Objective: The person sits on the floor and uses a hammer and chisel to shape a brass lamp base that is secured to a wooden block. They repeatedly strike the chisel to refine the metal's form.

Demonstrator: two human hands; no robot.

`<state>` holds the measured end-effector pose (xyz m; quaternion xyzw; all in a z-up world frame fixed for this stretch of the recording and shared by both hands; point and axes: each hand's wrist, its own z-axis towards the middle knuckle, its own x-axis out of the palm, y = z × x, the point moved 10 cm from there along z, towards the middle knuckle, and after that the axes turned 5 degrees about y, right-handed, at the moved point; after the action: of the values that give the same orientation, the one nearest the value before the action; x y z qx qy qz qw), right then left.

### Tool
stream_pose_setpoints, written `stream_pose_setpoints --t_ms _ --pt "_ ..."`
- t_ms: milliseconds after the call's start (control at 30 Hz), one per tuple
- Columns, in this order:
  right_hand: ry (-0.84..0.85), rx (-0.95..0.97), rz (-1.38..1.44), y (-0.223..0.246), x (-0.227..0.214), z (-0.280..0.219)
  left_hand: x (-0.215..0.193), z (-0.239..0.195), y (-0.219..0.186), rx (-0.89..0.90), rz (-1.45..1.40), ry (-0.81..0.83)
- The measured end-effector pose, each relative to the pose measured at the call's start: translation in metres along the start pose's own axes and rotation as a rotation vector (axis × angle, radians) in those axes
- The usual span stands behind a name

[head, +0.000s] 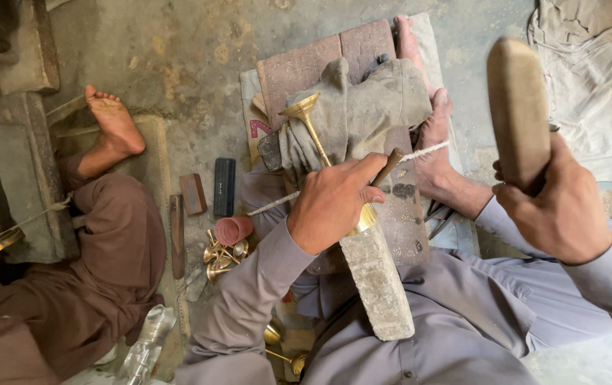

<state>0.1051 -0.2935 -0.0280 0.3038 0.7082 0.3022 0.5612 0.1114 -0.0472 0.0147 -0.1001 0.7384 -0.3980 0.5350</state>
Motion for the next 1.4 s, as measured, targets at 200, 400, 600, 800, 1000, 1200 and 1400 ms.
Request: stream_pose_setpoints --t_ms 200,400,600,800,1000,1200,1400 --pt "-0.002 -0.001 -0.195 0.007 -0.007 0.001 -0.002 -0.002 -0.001 0.003 -0.054 0.003" --pt "-0.023 -0.072 -0.320 0.021 -0.012 -0.003 -0.007 -0.008 -0.005 0.044 -0.010 -0.051" --pt "-0.050 -0.137 -0.359 0.040 -0.018 -0.008 -0.005 -0.012 0.000 0.041 -0.018 -0.072" --pt "-0.181 -0.434 -0.559 0.101 -0.028 -0.026 -0.005 -0.023 0.000 0.081 -0.040 -0.117" --pt "-0.095 -0.425 -0.847 0.106 -0.019 -0.034 -0.009 -0.041 0.009 0.176 -0.138 -0.263" --pt "-0.120 -0.357 -0.377 0.067 -0.038 -0.043 -0.023 -0.082 0.068 -0.036 -0.656 -0.573" --pt "-0.145 -0.400 -0.381 0.073 -0.038 -0.039 -0.004 -0.060 0.070 0.007 -0.694 -0.482"
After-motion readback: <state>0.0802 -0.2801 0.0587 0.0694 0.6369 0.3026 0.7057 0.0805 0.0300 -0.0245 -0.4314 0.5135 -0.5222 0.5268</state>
